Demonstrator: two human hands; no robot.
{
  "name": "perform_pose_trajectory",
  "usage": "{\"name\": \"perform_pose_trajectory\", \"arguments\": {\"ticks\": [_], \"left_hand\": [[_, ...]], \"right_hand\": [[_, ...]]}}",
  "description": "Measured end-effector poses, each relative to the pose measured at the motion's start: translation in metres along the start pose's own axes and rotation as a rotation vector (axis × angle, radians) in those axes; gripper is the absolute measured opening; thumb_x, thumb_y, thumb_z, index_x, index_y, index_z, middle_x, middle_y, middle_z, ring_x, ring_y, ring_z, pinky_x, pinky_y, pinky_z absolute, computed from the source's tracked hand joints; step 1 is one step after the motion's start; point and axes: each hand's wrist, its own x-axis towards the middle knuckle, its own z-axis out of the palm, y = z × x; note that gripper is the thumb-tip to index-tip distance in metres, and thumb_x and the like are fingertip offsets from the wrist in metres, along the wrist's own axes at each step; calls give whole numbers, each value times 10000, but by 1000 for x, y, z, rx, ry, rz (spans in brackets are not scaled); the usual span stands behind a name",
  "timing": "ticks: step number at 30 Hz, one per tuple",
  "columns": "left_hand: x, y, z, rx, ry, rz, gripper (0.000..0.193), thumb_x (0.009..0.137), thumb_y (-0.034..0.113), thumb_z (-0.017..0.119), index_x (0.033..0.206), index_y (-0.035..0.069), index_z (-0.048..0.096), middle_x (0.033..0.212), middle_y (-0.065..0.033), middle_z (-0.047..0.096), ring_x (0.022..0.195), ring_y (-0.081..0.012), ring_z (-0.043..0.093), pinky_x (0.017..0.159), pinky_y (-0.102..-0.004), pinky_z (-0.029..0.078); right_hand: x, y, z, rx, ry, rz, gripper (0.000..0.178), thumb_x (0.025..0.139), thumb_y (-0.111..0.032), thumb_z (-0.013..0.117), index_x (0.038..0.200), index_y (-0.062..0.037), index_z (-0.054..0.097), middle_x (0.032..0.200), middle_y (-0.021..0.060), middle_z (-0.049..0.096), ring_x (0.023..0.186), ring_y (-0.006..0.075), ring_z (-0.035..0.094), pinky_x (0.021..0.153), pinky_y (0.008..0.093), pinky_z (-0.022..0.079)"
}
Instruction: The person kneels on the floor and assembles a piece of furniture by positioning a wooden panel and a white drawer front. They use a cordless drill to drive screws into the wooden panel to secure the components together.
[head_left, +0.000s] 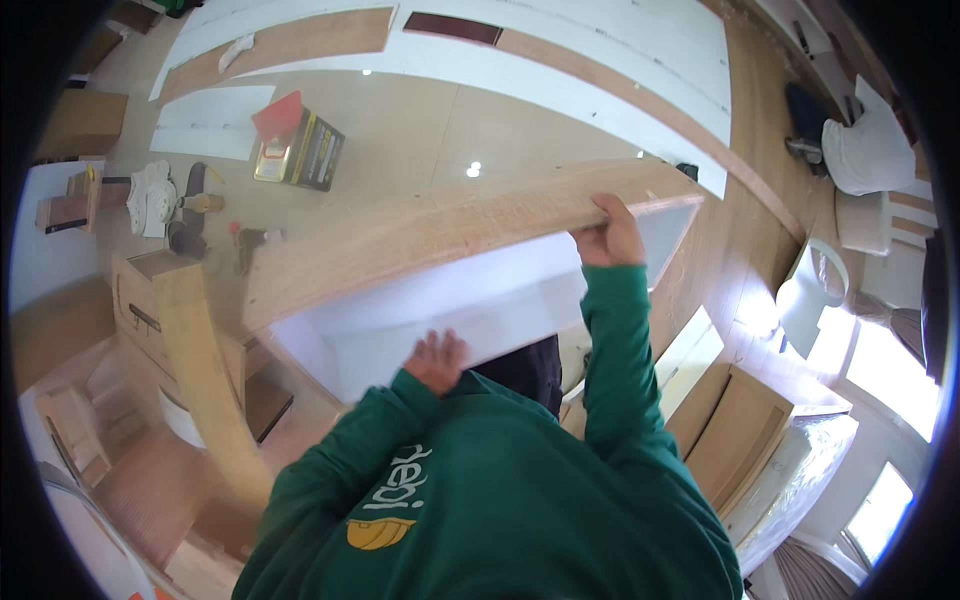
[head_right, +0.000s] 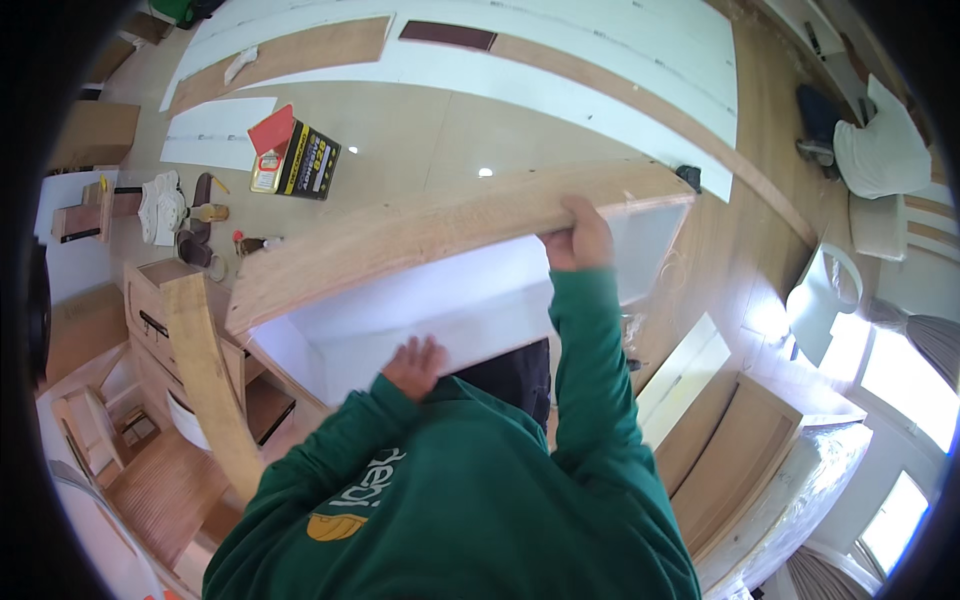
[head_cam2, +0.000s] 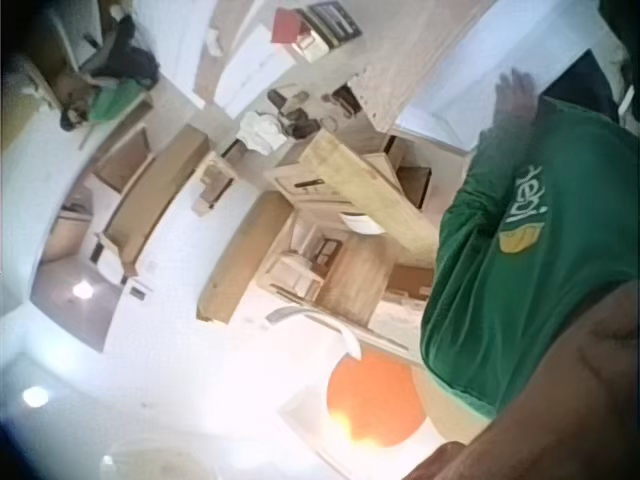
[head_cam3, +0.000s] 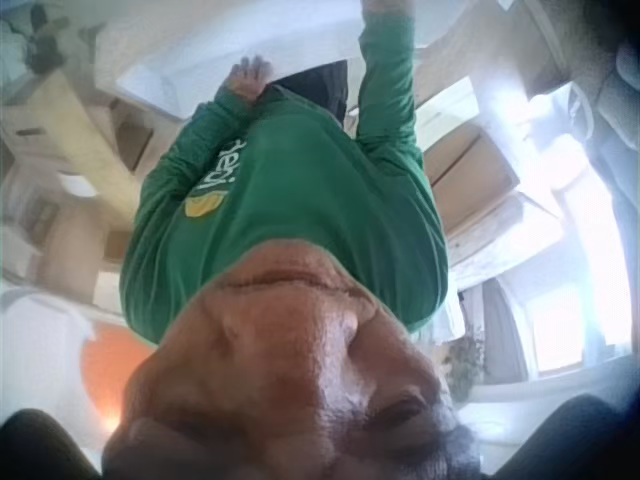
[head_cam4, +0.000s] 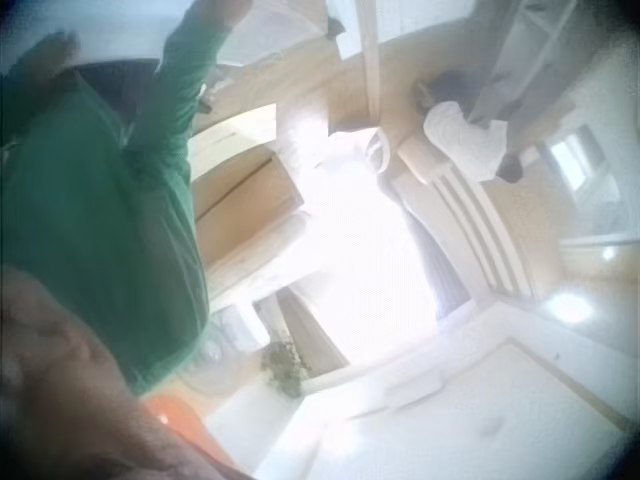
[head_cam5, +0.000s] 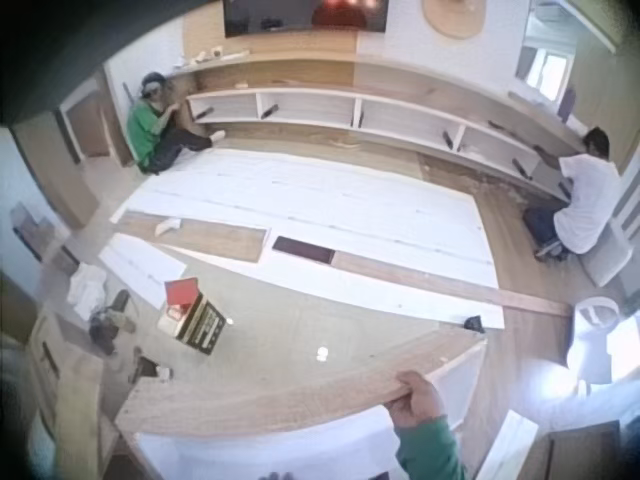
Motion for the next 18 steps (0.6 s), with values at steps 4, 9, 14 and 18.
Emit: {"name": "perform_pose_trajectory", "arguments": {"ticks": [4,9,14,18], "left_hand": [[67,-65,24,178,271,35,360,785,157,526,1137,88,560,1177,-103,549,1006,-315,547,854,-462,458],[64,-126,33,89,118,-215,530,757,162,579,1266,95,448,1149,-108,565,1071,-305,525,896,-416,441],[25,-132,29,-1694,273,-833,611,815,255,648,1321,67,364,1204,-83,567,1113,-286,534,981,-407,396],[30,-88,7,-2595,801,-596,412,839,196,649,1195,71,482,1109,-71,604,1087,-269,545,972,-459,404]], "right_hand": [[-50,-5,18,123,-223,-224,354,817,8,522,1166,-3,460,1195,154,533,1123,323,518,957,520,425],[-66,69,-12,353,-289,-165,330,826,-12,545,1151,-27,495,1157,127,572,1102,297,539,933,488,449],[-42,119,-34,485,-298,-170,332,816,-20,565,1141,-49,508,1160,117,577,1090,283,547,920,469,456],[-19,144,-94,471,-252,-165,353,787,-2,566,1132,-59,523,1151,109,584,1081,282,554,930,475,444]]}}
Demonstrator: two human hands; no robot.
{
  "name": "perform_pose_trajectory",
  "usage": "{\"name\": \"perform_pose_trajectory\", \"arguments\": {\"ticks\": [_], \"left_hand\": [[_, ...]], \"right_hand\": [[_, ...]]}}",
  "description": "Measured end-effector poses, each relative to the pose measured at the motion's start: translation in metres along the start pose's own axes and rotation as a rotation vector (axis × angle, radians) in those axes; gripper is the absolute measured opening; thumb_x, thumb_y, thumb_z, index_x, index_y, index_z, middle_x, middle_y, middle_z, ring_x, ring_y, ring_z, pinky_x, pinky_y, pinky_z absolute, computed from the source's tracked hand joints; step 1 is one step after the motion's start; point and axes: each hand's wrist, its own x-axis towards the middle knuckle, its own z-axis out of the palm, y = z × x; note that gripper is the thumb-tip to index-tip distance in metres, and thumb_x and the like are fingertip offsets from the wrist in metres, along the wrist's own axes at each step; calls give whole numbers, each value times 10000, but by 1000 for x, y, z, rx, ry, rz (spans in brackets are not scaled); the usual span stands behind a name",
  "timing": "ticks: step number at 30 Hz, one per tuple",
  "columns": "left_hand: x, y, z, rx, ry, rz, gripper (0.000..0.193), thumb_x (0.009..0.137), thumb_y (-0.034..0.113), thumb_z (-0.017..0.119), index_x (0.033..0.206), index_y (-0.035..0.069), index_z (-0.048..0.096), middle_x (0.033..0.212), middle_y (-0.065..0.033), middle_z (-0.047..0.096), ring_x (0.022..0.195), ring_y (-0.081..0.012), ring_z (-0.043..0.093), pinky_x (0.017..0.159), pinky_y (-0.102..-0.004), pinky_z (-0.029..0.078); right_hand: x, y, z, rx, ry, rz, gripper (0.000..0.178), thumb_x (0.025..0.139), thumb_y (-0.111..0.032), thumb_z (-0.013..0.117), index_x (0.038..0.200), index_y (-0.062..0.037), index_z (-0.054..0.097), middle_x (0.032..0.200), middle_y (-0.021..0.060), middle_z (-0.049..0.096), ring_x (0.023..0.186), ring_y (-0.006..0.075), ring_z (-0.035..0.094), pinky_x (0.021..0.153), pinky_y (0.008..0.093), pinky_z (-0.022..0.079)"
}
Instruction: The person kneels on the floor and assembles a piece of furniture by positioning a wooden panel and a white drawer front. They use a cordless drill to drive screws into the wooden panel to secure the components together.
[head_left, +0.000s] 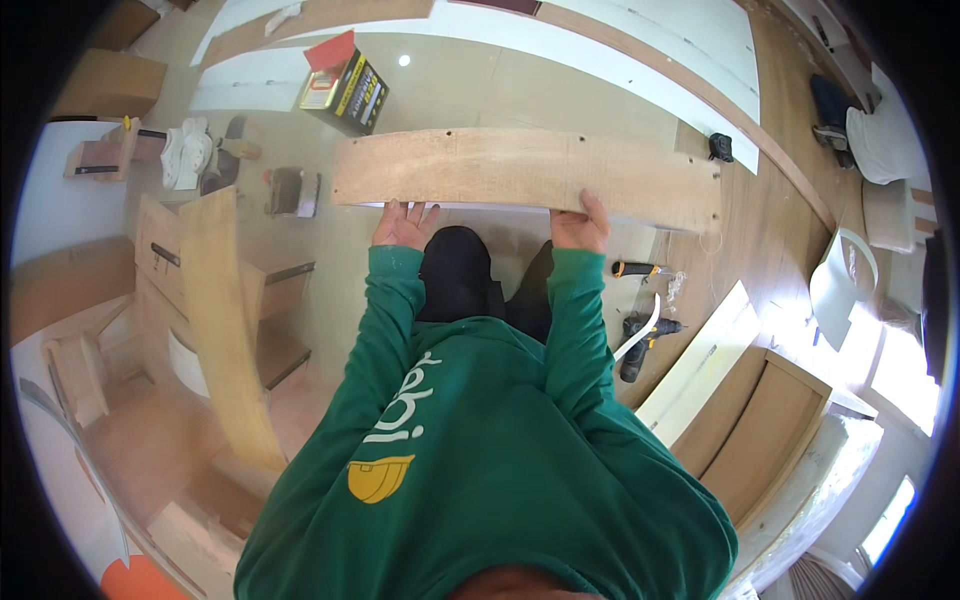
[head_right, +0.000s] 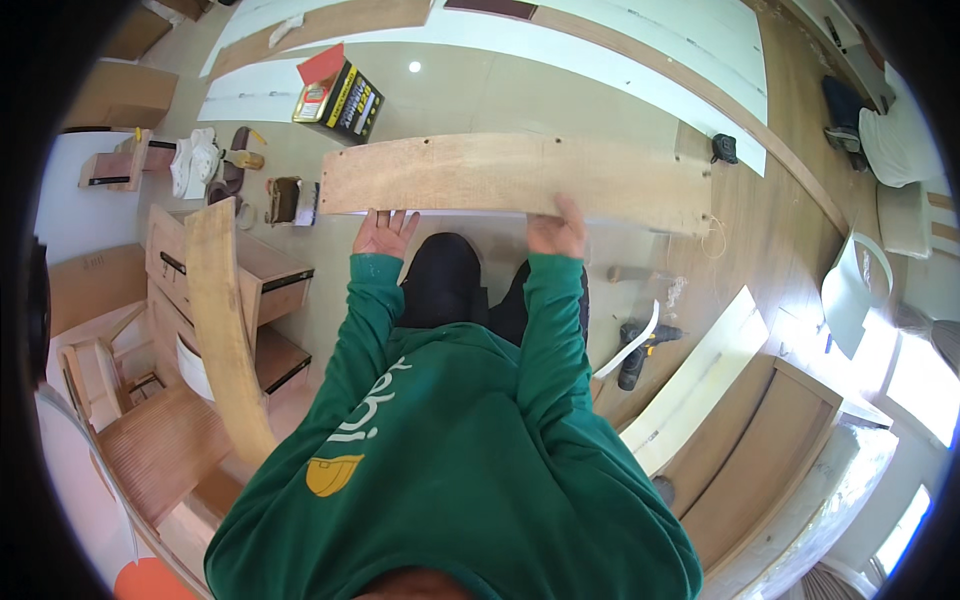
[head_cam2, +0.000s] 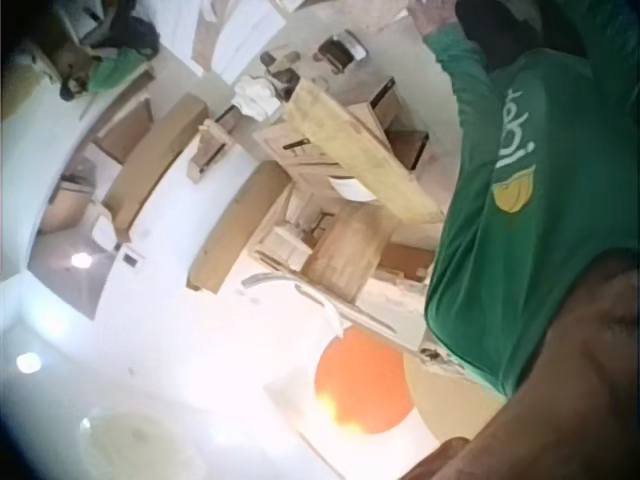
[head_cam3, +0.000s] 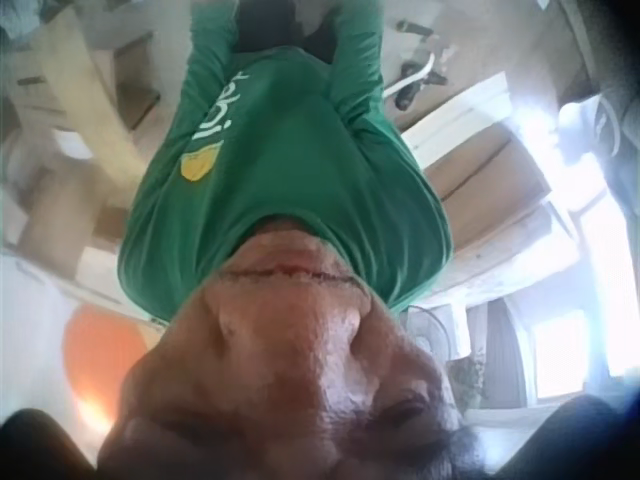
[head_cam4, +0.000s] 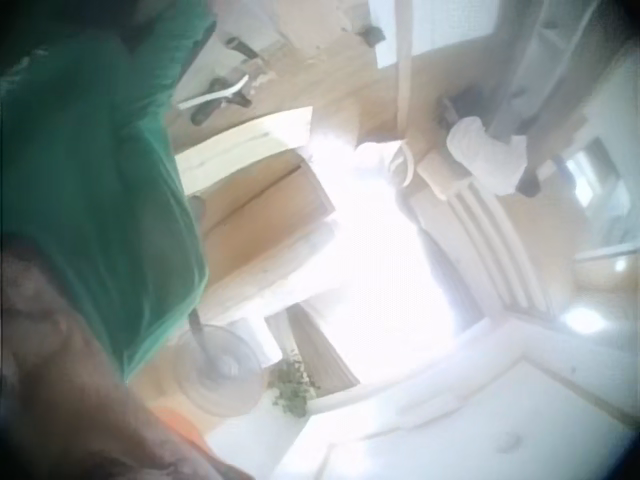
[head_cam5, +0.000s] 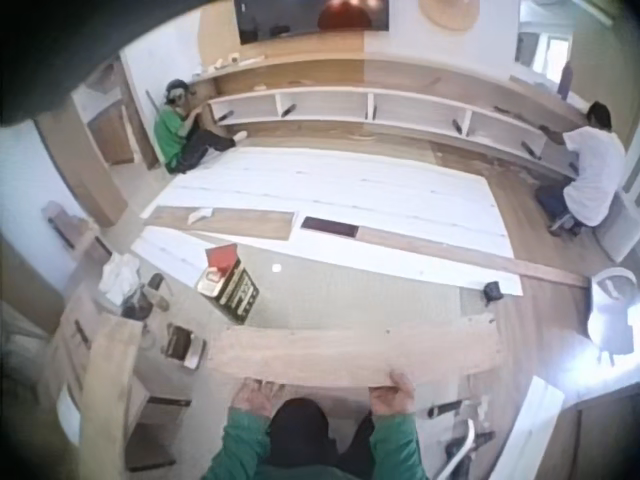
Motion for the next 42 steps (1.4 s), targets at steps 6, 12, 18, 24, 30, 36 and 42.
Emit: {"name": "perform_pose_trajectory", "arguments": {"ticks": [6,12,18,24,30,36,42], "left_hand": [[9,-5,12,370,199,-45,281,840,153,647,1085,62,543,1036,-90,613,961,-235,602,827,-420,508],[17,-15,-36,306,413,-105,363,830,218,668,1115,47,523,1001,-93,619,909,-217,620,751,-373,527],[-55,3,-57,1082,373,-146,415,809,240,694,1107,-3,537,977,-115,625,863,-197,626,713,-279,520],[-200,60,-157,652,619,22,361,849,221,637,1145,39,540,1027,-98,626,912,-226,624,772,-319,512],[-276,140,-268,-80,830,385,418,856,451,555,1092,106,541,1003,-58,604,879,-207,622,703,-333,522],[-298,178,-254,-444,738,809,577,805,401,645,1218,60,430,1223,-115,503,1142,-297,498,920,-452,451],[-268,219,-248,-498,579,898,722,768,285,724,1284,-31,329,1373,-160,368,1275,-356,356,1035,-511,349]], "right_hand": [[-5,-48,-41,-72,84,55,431,776,25,538,1196,-62,494,1217,123,544,1168,300,487,996,505,378],[-9,-28,-65,-151,103,109,380,818,38,525,1182,-70,507,1209,108,553,1162,297,491,999,500,387],[-5,-33,-89,-309,71,299,349,836,-137,635,1163,-94,519,1154,97,563,1096,278,510,975,476,416],[-61,-49,-118,-851,35,359,407,892,-201,569,1233,-9,460,1209,174,507,1111,293,504,946,465,443],[-99,-40,-113,-962,-24,297,399,865,-118,582,1214,42,475,1074,163,590,934,254,605,838,404,528],[-122,19,-69,-1625,-142,122,354,825,-92,615,1146,39,546,934,140,639,801,222,635,758,324,535],[-135,43,-53,-2163,-509,14,276,823,-107,608,1089,-31,613,900,102,671,810,171,645,747,289,505]]}}
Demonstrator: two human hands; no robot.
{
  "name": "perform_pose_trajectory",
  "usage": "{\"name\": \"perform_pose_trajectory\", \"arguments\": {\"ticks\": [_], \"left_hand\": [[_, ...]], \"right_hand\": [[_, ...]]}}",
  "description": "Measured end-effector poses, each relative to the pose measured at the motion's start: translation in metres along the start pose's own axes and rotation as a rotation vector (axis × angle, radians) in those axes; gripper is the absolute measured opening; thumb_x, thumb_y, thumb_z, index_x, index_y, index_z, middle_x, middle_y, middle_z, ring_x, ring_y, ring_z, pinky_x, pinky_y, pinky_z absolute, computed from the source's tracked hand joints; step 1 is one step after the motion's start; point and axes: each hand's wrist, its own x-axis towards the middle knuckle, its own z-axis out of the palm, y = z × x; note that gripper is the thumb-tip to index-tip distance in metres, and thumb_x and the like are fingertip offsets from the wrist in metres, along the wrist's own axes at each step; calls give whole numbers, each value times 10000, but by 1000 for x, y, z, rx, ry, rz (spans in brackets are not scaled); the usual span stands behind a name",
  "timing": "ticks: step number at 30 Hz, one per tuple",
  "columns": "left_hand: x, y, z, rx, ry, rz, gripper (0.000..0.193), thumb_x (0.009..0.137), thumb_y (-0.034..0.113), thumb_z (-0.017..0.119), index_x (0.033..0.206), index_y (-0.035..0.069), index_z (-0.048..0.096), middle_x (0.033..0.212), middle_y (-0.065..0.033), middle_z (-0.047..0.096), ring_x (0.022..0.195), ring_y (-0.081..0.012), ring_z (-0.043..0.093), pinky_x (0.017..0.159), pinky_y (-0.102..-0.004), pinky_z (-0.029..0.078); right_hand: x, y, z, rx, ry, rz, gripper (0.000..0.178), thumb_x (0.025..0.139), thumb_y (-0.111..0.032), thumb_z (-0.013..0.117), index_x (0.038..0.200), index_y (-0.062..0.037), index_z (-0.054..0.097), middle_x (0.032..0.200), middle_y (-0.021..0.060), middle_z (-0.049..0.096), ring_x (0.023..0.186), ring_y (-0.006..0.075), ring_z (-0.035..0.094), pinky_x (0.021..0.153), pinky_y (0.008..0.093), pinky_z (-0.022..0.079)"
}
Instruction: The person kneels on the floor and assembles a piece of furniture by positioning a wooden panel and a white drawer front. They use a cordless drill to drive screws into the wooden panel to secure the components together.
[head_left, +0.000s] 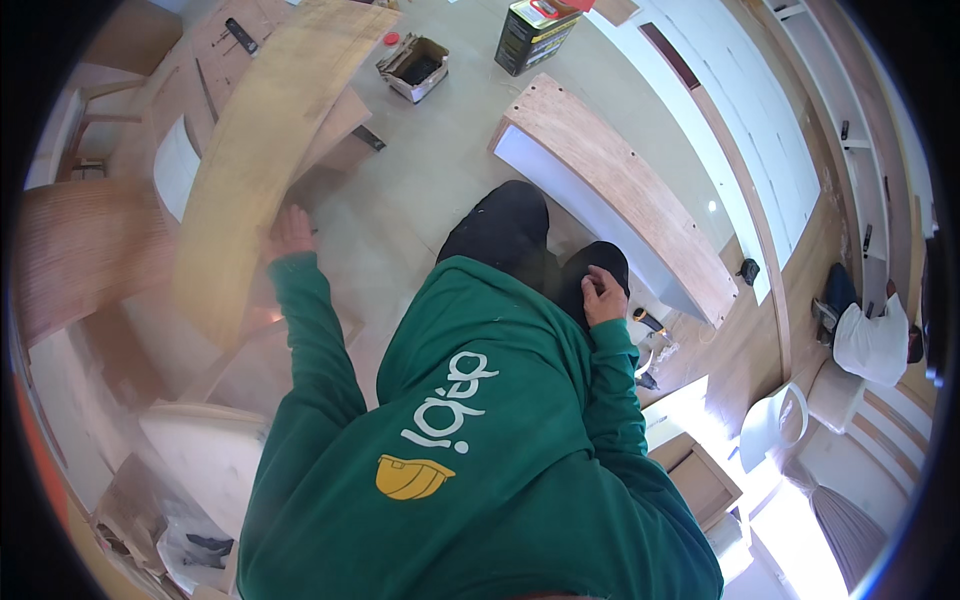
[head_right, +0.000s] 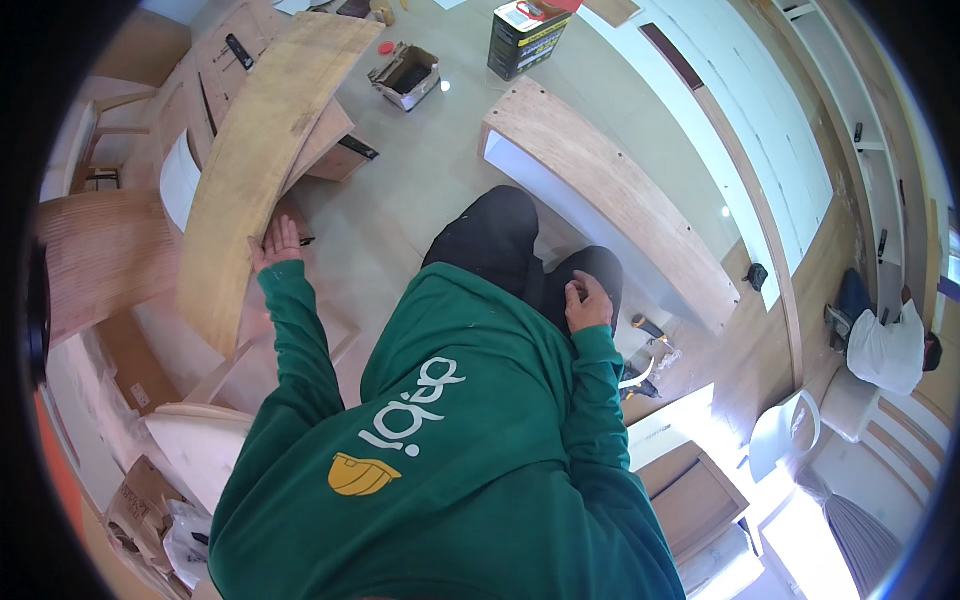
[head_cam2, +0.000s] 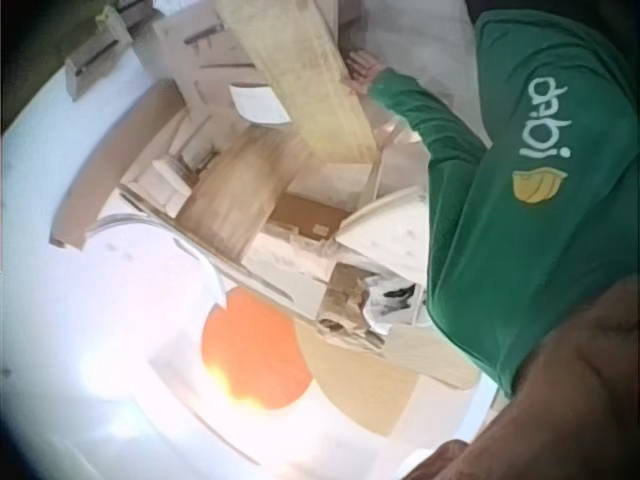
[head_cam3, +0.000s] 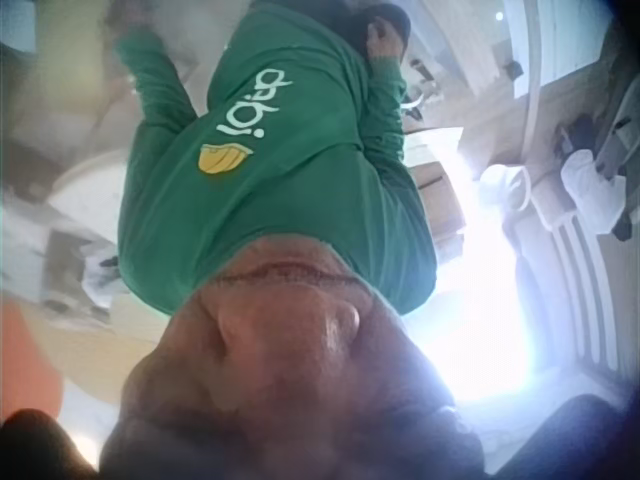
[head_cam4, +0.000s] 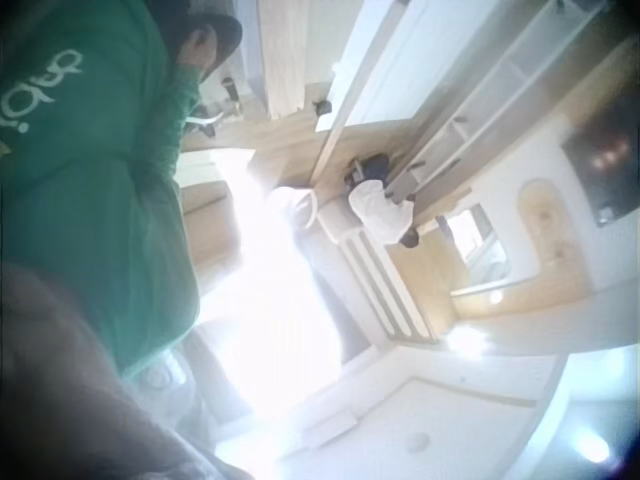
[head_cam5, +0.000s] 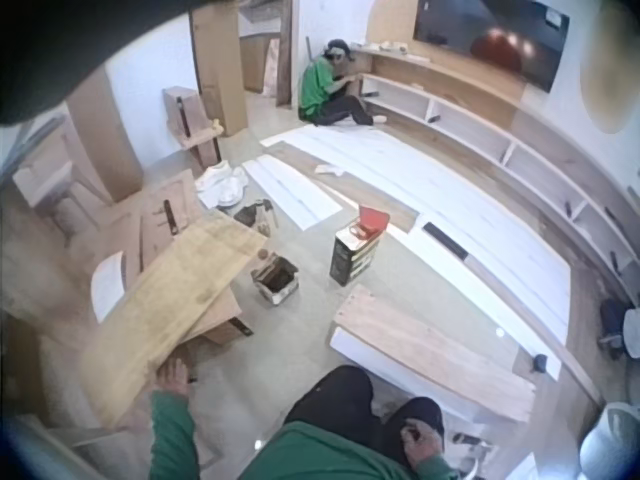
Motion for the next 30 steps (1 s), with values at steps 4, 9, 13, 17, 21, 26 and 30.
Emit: {"name": "perform_pose_trajectory", "arguments": {"ticks": [4,9,13,17,21,26,30], "left_hand": [[39,-2,-8,-42,-7,137,600,779,253,712,1207,-51,421,1267,-170,478,1217,-345,433,1019,-501,377],[65,12,-30,-67,-182,119,412,774,219,715,1060,-25,545,1031,-149,620,927,-275,605,839,-456,497],[43,7,22,-133,41,50,337,760,192,731,1028,53,581,1006,-124,629,789,-223,594,699,-389,496],[22,15,66,-135,209,169,416,813,128,668,1179,48,485,1163,-148,551,1051,-314,538,807,-506,499],[10,-1,63,-206,-11,269,404,851,93,608,1219,29,454,1194,-160,538,1127,-323,509,938,-556,436],[-40,-20,45,-117,-170,213,410,847,58,603,1220,1,444,1227,-160,526,1156,-314,502,995,-530,411],[-79,-24,65,-86,-246,160,417,829,52,625,1209,19,458,1215,-149,534,1139,-300,517,967,-517,444]], "right_hand": [[2,4,-5,4,-1,24,273,820,-106,609,1081,-25,615,900,110,672,831,183,646,761,295,504],[13,19,-4,80,17,-7,270,824,-117,605,1077,-23,617,908,116,673,832,194,650,779,307,501],[24,47,-3,77,47,-47,287,828,-130,604,1092,-17,614,935,139,668,840,188,646,774,313,503],[27,66,-4,148,32,-17,305,828,-144,615,1096,1,612,929,125,662,822,176,626,750,290,498],[34,63,-5,192,-19,0,313,820,-137,625,1095,11,610,919,122,659,815,175,621,743,285,495],[40,74,-12,190,-74,2,337,829,-145,630,1112,33,591,946,127,649,812,162,618,718,269,499],[30,15,-28,410,-152,137,357,854,-176,615,1135,40,569,961,124,640,796,155,621,670,248,510]]}}
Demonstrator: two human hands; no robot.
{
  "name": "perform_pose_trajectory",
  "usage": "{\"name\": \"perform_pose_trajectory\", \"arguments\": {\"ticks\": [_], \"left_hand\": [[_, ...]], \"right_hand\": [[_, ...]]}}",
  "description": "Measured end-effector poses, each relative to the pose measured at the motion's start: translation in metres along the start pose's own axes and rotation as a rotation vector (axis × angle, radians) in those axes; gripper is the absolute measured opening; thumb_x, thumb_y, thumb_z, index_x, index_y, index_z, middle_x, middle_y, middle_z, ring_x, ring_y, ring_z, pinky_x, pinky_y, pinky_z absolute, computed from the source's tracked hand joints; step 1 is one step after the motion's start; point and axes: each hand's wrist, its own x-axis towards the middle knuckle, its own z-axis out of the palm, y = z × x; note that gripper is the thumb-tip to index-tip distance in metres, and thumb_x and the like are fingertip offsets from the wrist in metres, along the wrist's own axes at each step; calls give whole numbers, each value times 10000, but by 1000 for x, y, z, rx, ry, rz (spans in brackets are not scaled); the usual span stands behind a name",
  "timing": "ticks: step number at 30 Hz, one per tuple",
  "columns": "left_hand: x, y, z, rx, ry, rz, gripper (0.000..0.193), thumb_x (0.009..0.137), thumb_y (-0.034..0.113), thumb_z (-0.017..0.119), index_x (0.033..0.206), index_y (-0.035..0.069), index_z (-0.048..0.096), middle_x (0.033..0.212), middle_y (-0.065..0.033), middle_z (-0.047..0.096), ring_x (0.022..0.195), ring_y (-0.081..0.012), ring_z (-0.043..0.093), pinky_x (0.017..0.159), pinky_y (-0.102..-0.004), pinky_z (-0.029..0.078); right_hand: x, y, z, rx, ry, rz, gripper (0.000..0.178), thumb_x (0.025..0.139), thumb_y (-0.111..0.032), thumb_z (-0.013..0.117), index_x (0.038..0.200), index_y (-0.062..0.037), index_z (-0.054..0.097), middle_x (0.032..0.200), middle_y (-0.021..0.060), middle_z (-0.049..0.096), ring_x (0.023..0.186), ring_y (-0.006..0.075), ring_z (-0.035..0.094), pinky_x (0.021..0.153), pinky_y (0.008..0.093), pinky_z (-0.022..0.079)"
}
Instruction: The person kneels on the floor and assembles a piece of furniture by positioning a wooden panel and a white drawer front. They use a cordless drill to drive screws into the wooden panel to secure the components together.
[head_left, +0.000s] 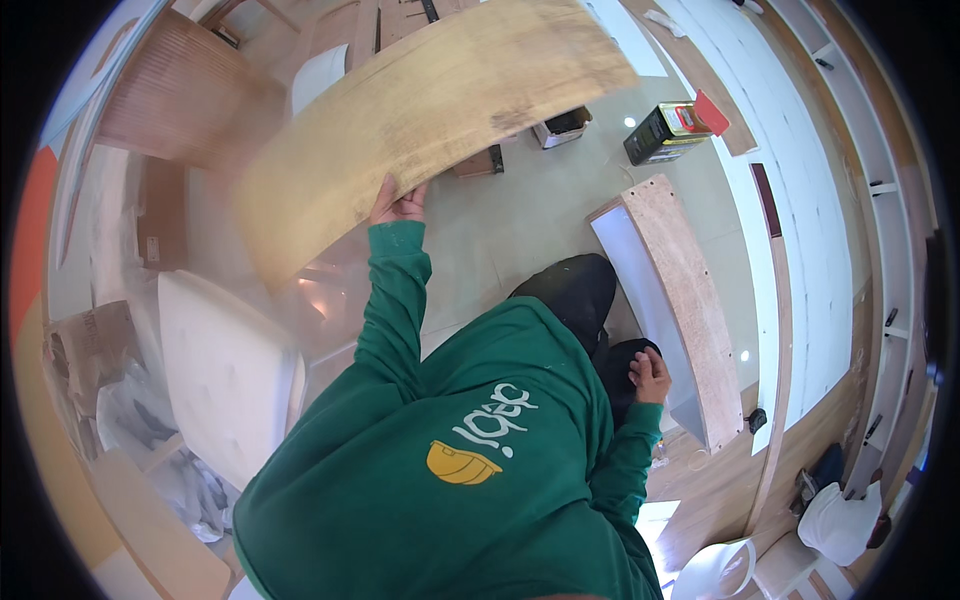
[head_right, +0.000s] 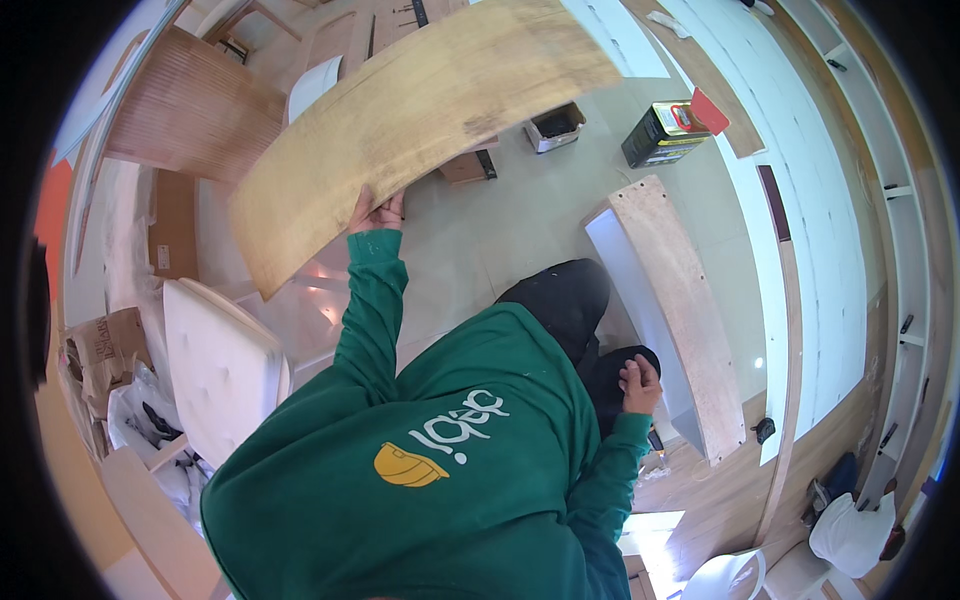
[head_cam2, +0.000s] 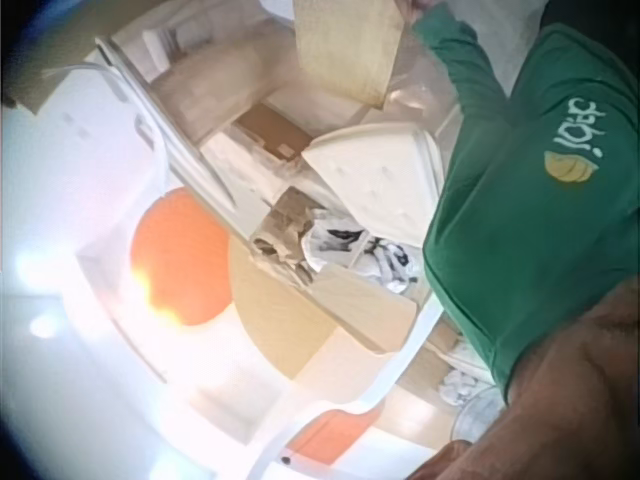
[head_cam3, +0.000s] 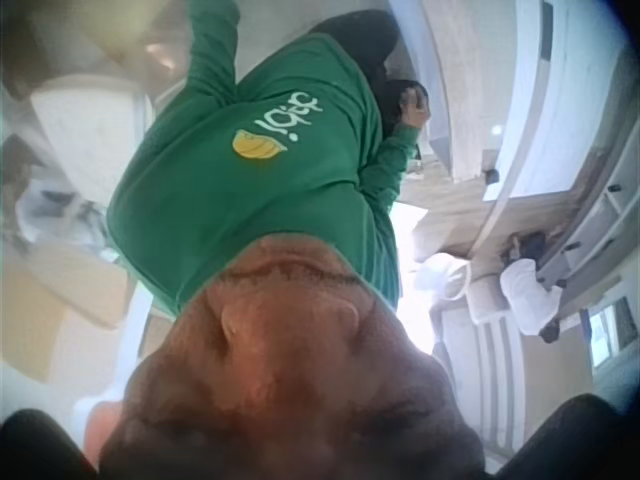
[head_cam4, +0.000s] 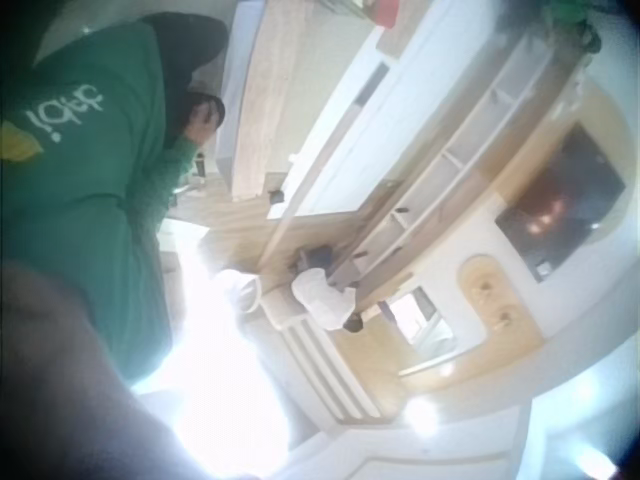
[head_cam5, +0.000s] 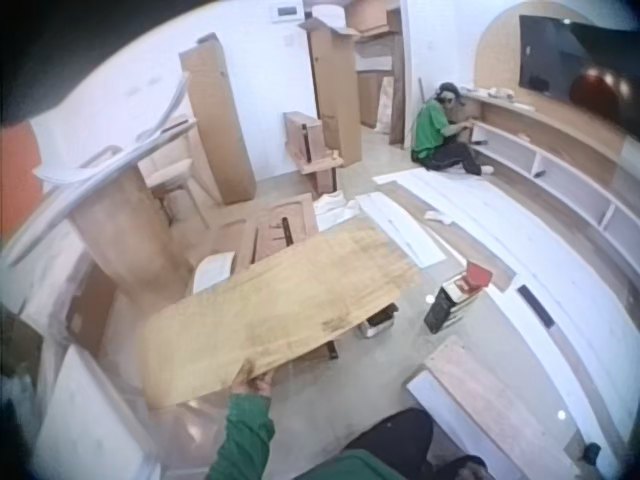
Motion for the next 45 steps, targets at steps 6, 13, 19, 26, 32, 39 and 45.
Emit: {"name": "perform_pose_trajectory", "arguments": {"ticks": [6,13,19,26,32,39,45], "left_hand": [[-26,-3,31,70,-178,-125,352,865,73,575,1200,26,476,1196,-151,555,1094,-290,558,874,-471,527],[-66,-33,59,113,-375,-376,383,877,56,540,1250,44,450,1227,-131,538,1096,-283,556,907,-467,506],[-106,-65,63,136,-463,-576,410,872,29,527,1272,50,441,1242,-110,538,1144,-272,524,967,-459,452],[-129,-87,44,232,-626,-789,465,887,86,520,1328,53,376,1313,-127,471,1217,-286,453,1038,-478,366],[-145,-108,45,296,-691,-957,502,865,51,540,1335,55,364,1327,-139,456,1222,-297,448,1022,-492,382],[-150,-136,34,336,-746,-1107,456,863,101,552,1290,15,415,1302,-147,485,1206,-291,467,1024,-470,375],[-160,-139,37,401,-670,-1117,410,858,88,552,1250,8,463,1261,-154,519,1187,-286,484,1001,-460,399]], "right_hand": [[6,-71,9,106,55,-227,363,881,-191,586,1158,42,551,970,122,632,785,169,622,643,260,520],[-7,-127,-26,224,376,-492,384,909,-242,553,1189,21,535,1031,134,608,850,193,609,700,281,517],[-2,-101,-99,114,588,-463,435,918,-295,524,1209,27,516,1145,117,566,1008,180,560,851,313,460],[-25,-88,-124,16,606,-567,492,926,-348,513,1216,49,506,1060,116,613,953,162,562,874,269,421],[-58,-63,-147,-35,594,-426,481,941,-400,465,1102,39,577,1000,86,623,918,133,528,822,275,423],[-69,-21,-162,267,757,-343,580,947,-445,406,1156,79,541,1089,118,598,1005,177,521,908,287,380],[-55,19,-172,556,802,-225,530,941,-407,438,1182,57,526,1129,114,574,1027,205,527,900,318,406]]}}
